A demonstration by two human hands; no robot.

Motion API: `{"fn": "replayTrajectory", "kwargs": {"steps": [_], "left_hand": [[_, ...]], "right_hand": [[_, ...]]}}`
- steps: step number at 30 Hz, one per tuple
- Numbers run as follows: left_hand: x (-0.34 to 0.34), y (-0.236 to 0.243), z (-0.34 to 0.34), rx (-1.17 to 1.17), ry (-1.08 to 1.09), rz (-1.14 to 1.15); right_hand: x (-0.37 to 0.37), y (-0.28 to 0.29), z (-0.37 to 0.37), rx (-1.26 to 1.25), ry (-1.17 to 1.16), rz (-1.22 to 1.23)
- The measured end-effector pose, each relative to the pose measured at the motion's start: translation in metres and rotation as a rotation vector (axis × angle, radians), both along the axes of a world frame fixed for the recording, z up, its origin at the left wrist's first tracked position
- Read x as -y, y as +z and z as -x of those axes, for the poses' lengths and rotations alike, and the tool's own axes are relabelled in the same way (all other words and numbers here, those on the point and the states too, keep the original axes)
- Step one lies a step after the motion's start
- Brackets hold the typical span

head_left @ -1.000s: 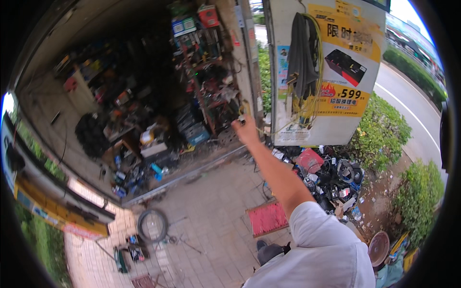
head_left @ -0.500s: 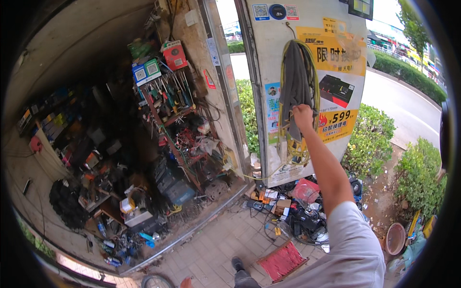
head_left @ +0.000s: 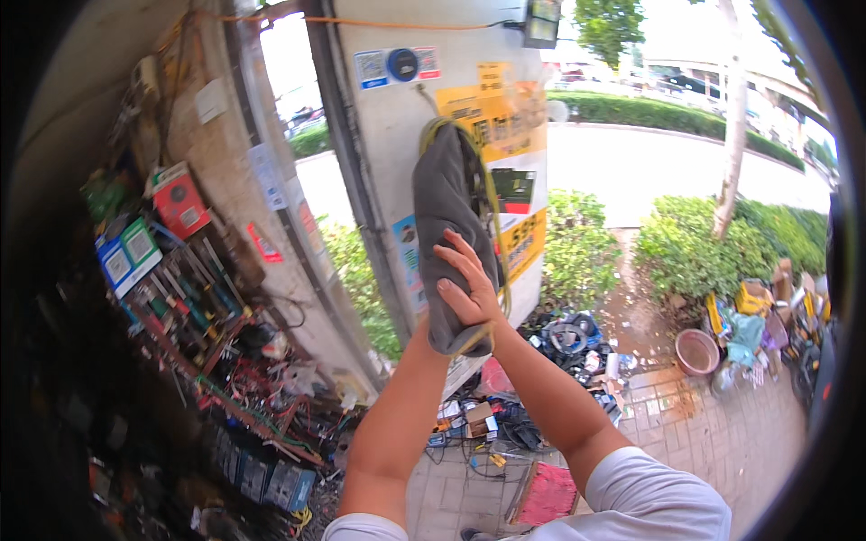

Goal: The person works on the internal components of a large metal machine, using a multimeter to test electrical connections. They then move to a cluttered shop area, pick up a tool, and wash their hands in a basin of water.

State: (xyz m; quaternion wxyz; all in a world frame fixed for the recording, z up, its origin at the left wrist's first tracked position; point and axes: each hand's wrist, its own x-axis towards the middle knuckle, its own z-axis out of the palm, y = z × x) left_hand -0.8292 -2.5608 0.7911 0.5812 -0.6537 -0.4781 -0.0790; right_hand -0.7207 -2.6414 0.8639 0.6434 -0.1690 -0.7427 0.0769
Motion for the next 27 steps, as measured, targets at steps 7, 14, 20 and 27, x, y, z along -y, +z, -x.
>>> {"fn": "replayTrajectory", "kwargs": {"steps": [7, 14, 20, 27], "left_hand": [[0.021, 0.051, -0.059, 0.654, -0.533, 1.102], [-0.008, 0.027, -0.027, 2.128, -1.11, 1.986], [-0.025, 0.041, -0.032, 2.169, -2.138, 2.121], [0.005, 0.021, -0.027, 2.551, -1.795, 1.455]], "right_hand": [[-0.027, 0.045, -0.078, -0.027, 0.139, 0.34], [-0.043, 0.034, -0.061, 0.408, -0.036, -0.195], [-0.081, -0.025, -0.052, 0.327, -0.565, 0.07], [-0.076, 0.022, -0.013, -0.233, -0.759, 0.228]]}}
